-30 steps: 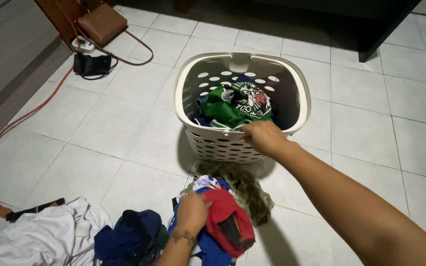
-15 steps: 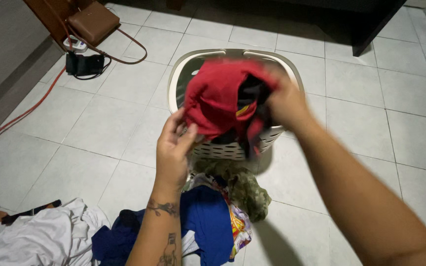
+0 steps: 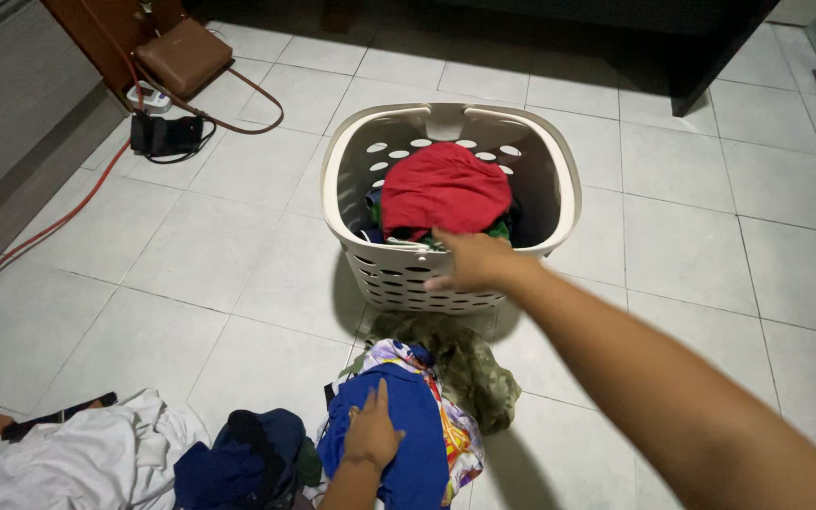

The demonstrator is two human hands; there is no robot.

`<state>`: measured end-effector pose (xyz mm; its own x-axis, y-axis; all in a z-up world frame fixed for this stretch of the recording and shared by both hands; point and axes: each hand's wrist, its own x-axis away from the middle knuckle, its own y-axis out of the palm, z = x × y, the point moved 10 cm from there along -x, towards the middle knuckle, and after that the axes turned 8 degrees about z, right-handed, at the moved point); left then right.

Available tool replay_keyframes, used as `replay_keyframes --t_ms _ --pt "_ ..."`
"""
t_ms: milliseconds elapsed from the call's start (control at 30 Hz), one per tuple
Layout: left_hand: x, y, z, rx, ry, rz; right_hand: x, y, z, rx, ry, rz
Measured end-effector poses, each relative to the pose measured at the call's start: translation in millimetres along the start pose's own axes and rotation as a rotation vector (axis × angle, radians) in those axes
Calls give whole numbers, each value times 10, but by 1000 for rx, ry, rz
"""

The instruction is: The person sorts a pile of mixed clothes on the floor into a laundry basket. They pick up individual items, briefly unfold or shake them, and place them into the basket. The person then moves to a second basket and continues sorting clothes into it.

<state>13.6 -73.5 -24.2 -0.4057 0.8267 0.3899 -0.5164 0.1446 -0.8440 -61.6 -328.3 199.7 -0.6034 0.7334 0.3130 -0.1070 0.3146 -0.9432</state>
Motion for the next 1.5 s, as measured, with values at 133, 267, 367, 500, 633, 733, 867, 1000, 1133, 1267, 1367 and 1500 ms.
replay_keyframes --t_ms 133,267,367,500,633,733,867,1000,1133,1267,1367,1500 --pt "-13 189 -89 -115 -24 -33 -32 -10 -19 75 -84 313" --pt "-10 -20 9 -72 55 57 -43 -75 4 36 -88 373" --pt "60 -559 251 44 141 145 23 -168 -6 6 -115 434" --pt "230 -1540 558 222 145 61 93 -94 -30 -7 -123 435" --pt "530 -2839 941 708 227 142 251 -48 -162 24 -216 484" --pt "668 -3650 1009 1067 188 394 485 -130 -310 -139 -334 582" --pt "568 -4181 1239 1466 484 622 713 -458 -297 -597 -435 707" --pt "-24 -3896 1439 1299 512 765 501 -647 -146 -814 -369 550" --pt "-495 -3246 1512 578 496 742 302 -545 500 -389 190 418" --pt "-651 -2642 1410 222 432 640 177 -641 236 -370 3 562" --pt "-613 -2559 1391 51 383 678 -256 -41 -146 -186 -20 117" --pt "-594 -2549 1436 -40 316 610 -779 548 -211 85 -194 -71"
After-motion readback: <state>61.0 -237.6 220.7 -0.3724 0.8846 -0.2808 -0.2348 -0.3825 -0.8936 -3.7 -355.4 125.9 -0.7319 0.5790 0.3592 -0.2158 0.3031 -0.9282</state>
